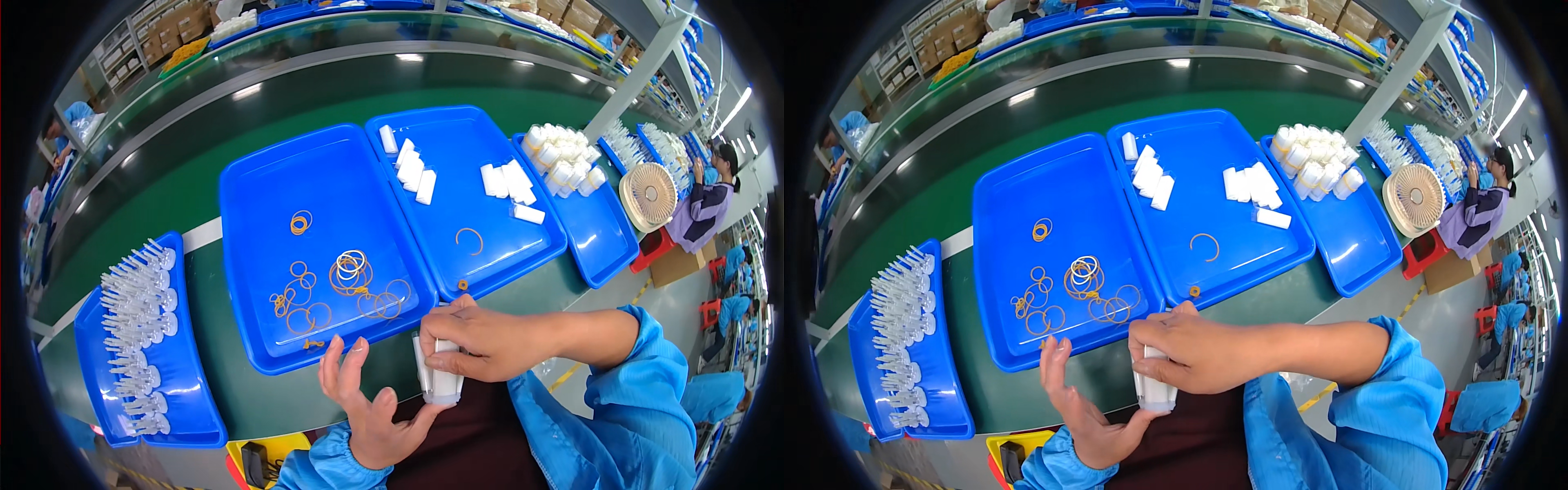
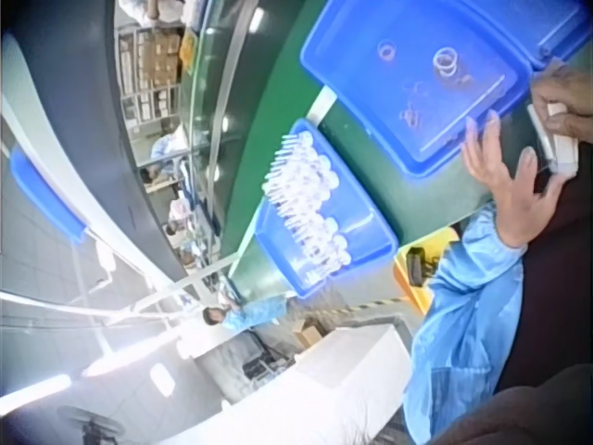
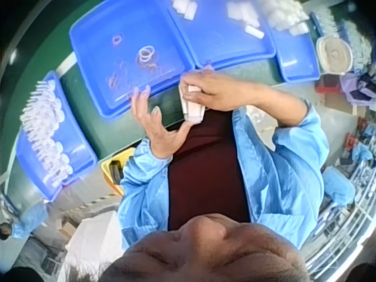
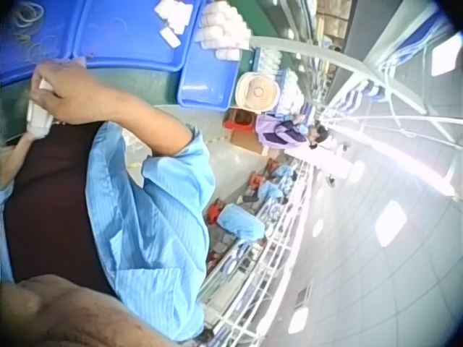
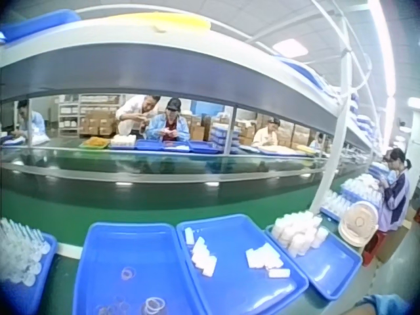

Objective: Bundling small plastic components using rubber bands and organizing them in trays on a production line.

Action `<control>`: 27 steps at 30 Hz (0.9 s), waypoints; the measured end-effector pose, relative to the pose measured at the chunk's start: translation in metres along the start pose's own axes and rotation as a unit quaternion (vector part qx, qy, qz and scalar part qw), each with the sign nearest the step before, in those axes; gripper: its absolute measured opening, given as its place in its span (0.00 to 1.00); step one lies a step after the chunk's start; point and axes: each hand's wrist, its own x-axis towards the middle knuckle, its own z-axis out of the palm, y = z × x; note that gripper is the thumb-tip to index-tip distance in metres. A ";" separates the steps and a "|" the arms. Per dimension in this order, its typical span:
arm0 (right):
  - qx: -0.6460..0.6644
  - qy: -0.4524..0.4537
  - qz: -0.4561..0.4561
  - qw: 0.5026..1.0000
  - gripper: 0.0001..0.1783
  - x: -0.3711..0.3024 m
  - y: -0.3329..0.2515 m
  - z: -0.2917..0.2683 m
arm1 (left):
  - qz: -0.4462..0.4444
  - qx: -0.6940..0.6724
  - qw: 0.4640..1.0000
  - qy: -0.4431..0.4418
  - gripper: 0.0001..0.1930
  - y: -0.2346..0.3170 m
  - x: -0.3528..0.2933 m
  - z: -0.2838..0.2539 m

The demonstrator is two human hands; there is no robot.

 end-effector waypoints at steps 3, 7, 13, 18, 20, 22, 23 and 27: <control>0.025 -0.008 -0.011 1.000 0.05 0.005 -0.005 -0.004 | -0.099 -0.106 0.989 -0.022 0.62 0.000 -0.007 -0.003; 0.040 -0.019 -0.091 0.995 0.04 0.009 -0.021 -0.001 | -0.241 -0.513 0.819 -0.086 0.71 -0.003 -0.007 -0.010; -0.079 -0.024 -0.291 0.953 0.07 0.031 -0.036 0.028 | -0.201 -0.638 0.698 -0.255 0.66 -0.023 -0.006 -0.012; -0.124 0.013 -0.234 0.964 0.07 0.085 -0.030 0.004 | -0.301 -0.657 0.655 -0.220 0.25 -0.038 -0.040 -0.021; -0.152 0.066 -0.204 0.965 0.08 0.128 -0.004 -0.010 | -0.385 -0.695 0.600 -0.096 0.16 -0.029 -0.030 -0.028; -0.211 0.097 -0.201 0.952 0.05 0.166 0.021 -0.021 | -0.394 -0.712 0.580 -0.027 0.12 -0.025 -0.023 -0.030; -0.236 0.099 -0.187 0.948 0.05 0.179 0.032 -0.023 | -0.366 -0.717 0.593 -0.023 0.12 -0.026 -0.020 -0.030; -0.283 0.047 -0.151 0.946 0.06 0.204 0.051 -0.023 | -0.354 -0.719 0.598 -0.003 0.12 -0.025 -0.016 -0.040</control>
